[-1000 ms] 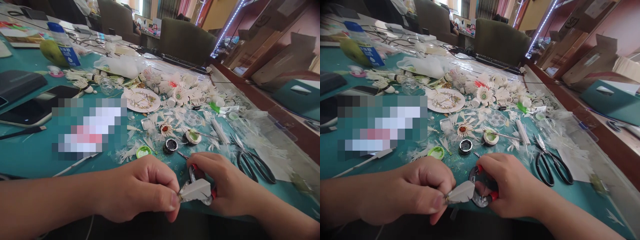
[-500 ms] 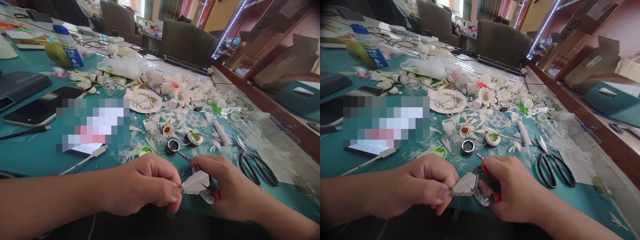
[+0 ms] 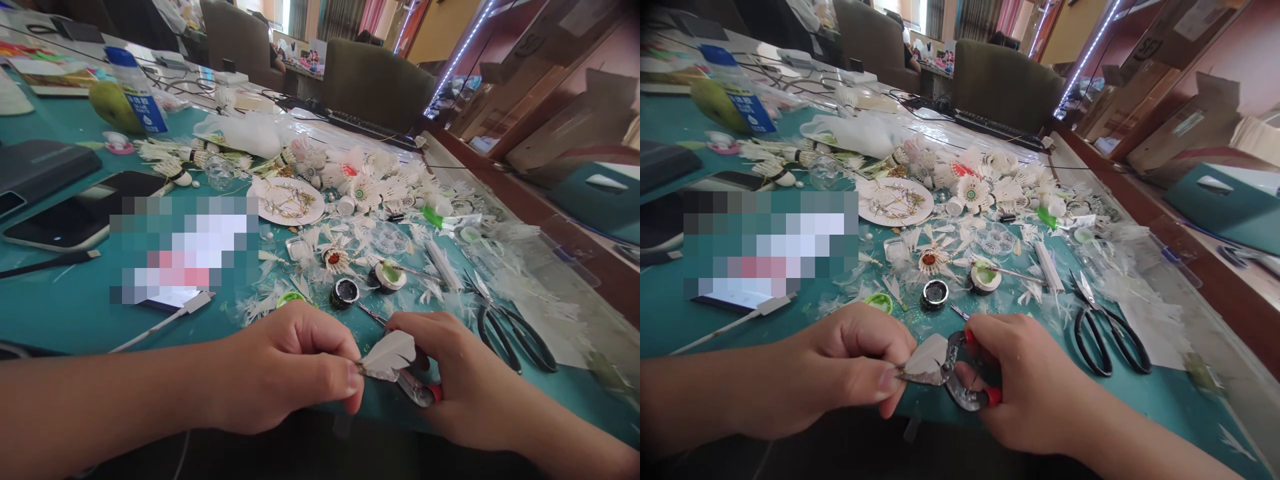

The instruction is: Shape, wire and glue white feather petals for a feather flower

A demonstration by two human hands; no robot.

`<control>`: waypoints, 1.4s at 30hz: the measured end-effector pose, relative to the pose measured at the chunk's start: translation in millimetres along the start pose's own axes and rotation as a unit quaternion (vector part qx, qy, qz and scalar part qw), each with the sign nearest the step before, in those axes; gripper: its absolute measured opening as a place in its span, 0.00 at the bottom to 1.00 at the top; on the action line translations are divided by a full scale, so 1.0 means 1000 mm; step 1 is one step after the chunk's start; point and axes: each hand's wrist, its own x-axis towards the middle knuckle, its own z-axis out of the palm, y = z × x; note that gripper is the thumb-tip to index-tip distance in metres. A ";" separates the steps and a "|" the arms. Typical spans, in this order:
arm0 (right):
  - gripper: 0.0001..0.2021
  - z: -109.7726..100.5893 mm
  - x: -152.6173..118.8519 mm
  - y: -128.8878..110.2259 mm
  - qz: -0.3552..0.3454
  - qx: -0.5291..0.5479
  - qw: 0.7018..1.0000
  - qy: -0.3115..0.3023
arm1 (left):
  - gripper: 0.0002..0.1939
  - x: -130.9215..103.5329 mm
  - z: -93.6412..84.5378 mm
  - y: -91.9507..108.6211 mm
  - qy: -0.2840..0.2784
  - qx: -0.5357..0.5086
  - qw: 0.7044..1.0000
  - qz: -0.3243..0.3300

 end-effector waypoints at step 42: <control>0.05 0.000 0.004 0.006 -0.096 -0.003 0.995 0.039 | 0.13 0.004 -0.003 0.001 -0.096 -0.036 0.994 -0.023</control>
